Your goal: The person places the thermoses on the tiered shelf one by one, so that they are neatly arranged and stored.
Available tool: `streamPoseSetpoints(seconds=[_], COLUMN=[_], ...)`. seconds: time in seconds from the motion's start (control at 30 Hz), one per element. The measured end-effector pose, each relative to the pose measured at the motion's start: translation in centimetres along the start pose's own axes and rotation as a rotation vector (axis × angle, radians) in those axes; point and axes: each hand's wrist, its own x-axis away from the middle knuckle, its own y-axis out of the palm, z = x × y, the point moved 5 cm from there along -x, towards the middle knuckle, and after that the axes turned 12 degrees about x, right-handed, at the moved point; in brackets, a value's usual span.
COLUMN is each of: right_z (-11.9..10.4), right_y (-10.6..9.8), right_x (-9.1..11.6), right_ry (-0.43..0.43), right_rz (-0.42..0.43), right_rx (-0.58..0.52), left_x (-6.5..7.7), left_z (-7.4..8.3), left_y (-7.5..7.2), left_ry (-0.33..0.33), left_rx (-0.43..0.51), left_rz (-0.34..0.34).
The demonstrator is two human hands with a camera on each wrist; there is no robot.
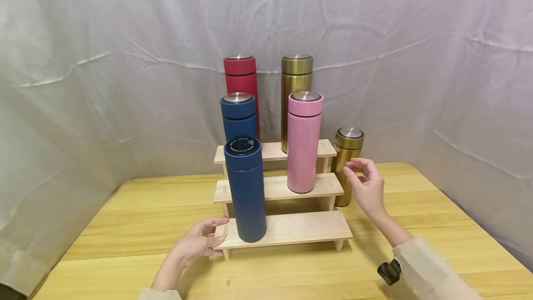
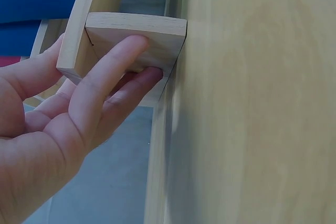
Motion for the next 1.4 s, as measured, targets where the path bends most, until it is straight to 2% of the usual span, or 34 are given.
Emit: streamPoseSetpoints(seconds=[0.3,0.53,0.77,1.0,1.27,1.4], right_z=[0.1,0.4,2.6,6.0,6.8,6.9], right_y=[-0.9,-1.3,-1.7,-1.6,-0.9,-0.6], right_x=[-1.3,-1.9,-2.4,-3.1,-3.3,-3.4], right_ry=[0.026,0.036,0.12,0.226,0.266,0.274], right_rz=[0.07,0.093,0.113,0.035,-0.124,-0.167], right_rx=[0.1,0.134,0.125,0.157,0.189,0.164], left_x=[0.0,-0.1,0.0,0.1,0.1,0.1], left_z=[0.0,0.0,0.1,0.1,0.2,0.3], left_y=[0.0,0.0,0.1,0.1,0.2,0.3], left_ry=[0.0,-0.006,-0.013,-0.013,-0.007,-0.006], left_rx=[0.004,0.005,0.011,0.011,0.012,0.01], left_rz=[0.004,0.004,0.01,0.009,0.011,0.015])
